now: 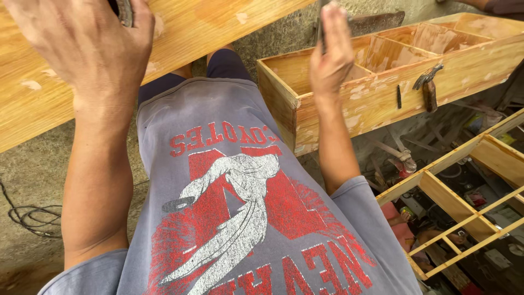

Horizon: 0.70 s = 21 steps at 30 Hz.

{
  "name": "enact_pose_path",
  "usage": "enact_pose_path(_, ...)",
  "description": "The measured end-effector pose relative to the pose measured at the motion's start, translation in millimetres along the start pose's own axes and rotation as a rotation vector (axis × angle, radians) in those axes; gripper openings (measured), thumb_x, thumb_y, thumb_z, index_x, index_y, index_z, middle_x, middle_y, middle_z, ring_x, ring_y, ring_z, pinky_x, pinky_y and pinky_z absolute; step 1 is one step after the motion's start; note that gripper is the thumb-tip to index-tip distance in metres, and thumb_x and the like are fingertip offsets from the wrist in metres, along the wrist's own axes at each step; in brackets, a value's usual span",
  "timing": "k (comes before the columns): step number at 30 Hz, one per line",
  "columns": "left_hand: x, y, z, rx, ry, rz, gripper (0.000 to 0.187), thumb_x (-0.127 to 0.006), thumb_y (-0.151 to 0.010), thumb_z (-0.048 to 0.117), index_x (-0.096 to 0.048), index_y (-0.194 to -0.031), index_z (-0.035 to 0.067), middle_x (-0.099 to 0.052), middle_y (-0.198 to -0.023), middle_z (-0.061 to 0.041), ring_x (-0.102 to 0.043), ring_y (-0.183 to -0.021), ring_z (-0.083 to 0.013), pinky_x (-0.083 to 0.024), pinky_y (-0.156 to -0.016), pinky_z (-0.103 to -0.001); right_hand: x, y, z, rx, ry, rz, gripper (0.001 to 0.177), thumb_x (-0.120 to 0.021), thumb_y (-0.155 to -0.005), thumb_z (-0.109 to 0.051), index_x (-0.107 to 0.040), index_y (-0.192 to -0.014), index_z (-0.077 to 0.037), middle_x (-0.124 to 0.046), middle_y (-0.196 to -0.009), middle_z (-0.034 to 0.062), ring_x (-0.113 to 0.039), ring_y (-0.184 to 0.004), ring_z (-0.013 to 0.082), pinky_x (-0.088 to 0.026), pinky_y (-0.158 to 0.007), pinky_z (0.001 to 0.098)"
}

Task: The person sands a large wooden board using a sanding block, moving it back and forth across the surface. They occasionally pause to dip the sanding block into a can of liquid, likely a finish or solvent, before continuing to sand.

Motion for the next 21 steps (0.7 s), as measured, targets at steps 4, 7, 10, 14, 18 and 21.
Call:
enact_pose_path(4, 10, -8, 1, 0.015, 0.041, -0.061, 0.020, -0.070, -0.093, 0.018, -0.062, -0.106, 0.006, -0.055, -0.113, -0.020, -0.052, -0.113, -0.0438, -0.032, -0.118, -0.065, -7, -37, 42, -0.322, 0.039, -0.143, 0.036, -0.058, -0.096, 0.012, -0.073, -0.121, -0.009, -0.078, -0.111, 0.0102, -0.078, -0.095, 0.0274, -0.067, -0.087, 0.0399)
enact_pose_path(7, 5, -4, 0, 0.021, 0.009, -0.079, 0.020, -0.070, -0.096, 0.022, -0.064, -0.108, 0.007, -0.055, -0.114, -0.018, -0.052, -0.114, -0.0418, -0.033, -0.119, -0.064, -10, -40, 15, -0.271, 0.078, -0.211, 0.036, -0.061, -0.095, 0.013, -0.075, -0.119, -0.010, -0.079, -0.103, 0.0079, -0.080, -0.083, 0.0239, -0.068, -0.074, 0.0351)
enact_pose_path(10, -6, 7, -2, -0.069, -0.035, 0.060, 0.025, -0.068, -0.101, 0.023, -0.062, -0.115, 0.004, -0.050, -0.124, -0.021, -0.046, -0.119, -0.0442, -0.029, -0.113, -0.065, -4, -33, -54, -0.164, 0.062, -0.214, 0.045, -0.064, -0.085, 0.015, -0.074, -0.124, -0.006, -0.077, -0.105, 0.0130, -0.078, -0.083, 0.0280, -0.066, -0.073, 0.0370)
enact_pose_path(14, -10, 9, -1, -0.073, -0.027, 0.066, 0.027, -0.069, -0.101, 0.026, -0.061, -0.115, 0.004, -0.049, -0.123, -0.021, -0.045, -0.119, -0.0444, -0.032, -0.107, -0.067, 19, -36, -122, 0.076, 0.135, -0.105, 0.054, -0.065, -0.069, 0.011, -0.071, -0.122, -0.001, -0.074, -0.113, 0.0240, -0.074, -0.101, 0.0412, -0.061, -0.089, 0.0426)
enact_pose_path(18, -2, 4, -4, -0.028, 0.026, -0.009, 0.023, -0.070, -0.099, 0.026, -0.063, -0.111, 0.007, -0.051, -0.121, -0.020, -0.048, -0.117, -0.0436, -0.035, -0.111, -0.065, 30, -31, -103, 0.007, -0.067, -0.162, 0.049, -0.060, -0.084, 0.017, -0.070, -0.128, -0.002, -0.074, -0.118, 0.0210, -0.075, -0.106, 0.0364, -0.060, -0.097, 0.0419)
enact_pose_path(21, -7, 3, -3, -0.081, -0.031, 0.064, 0.026, -0.067, -0.101, 0.026, -0.062, -0.116, 0.005, -0.050, -0.123, -0.020, -0.047, -0.117, -0.0432, -0.033, -0.110, -0.064, 30, -54, -33, -0.373, 0.125, -0.255, 0.023, -0.058, -0.095, 0.007, -0.071, -0.113, 0.003, -0.076, -0.099, 0.0200, -0.075, -0.088, 0.0323, -0.058, -0.085, 0.0421)
Point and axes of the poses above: each hand's wrist, its own y-axis away from the middle knuckle, its own x-axis out of the back of the hand, z = x × y, the point moved 3 cm from there along -y, towards the middle knuckle
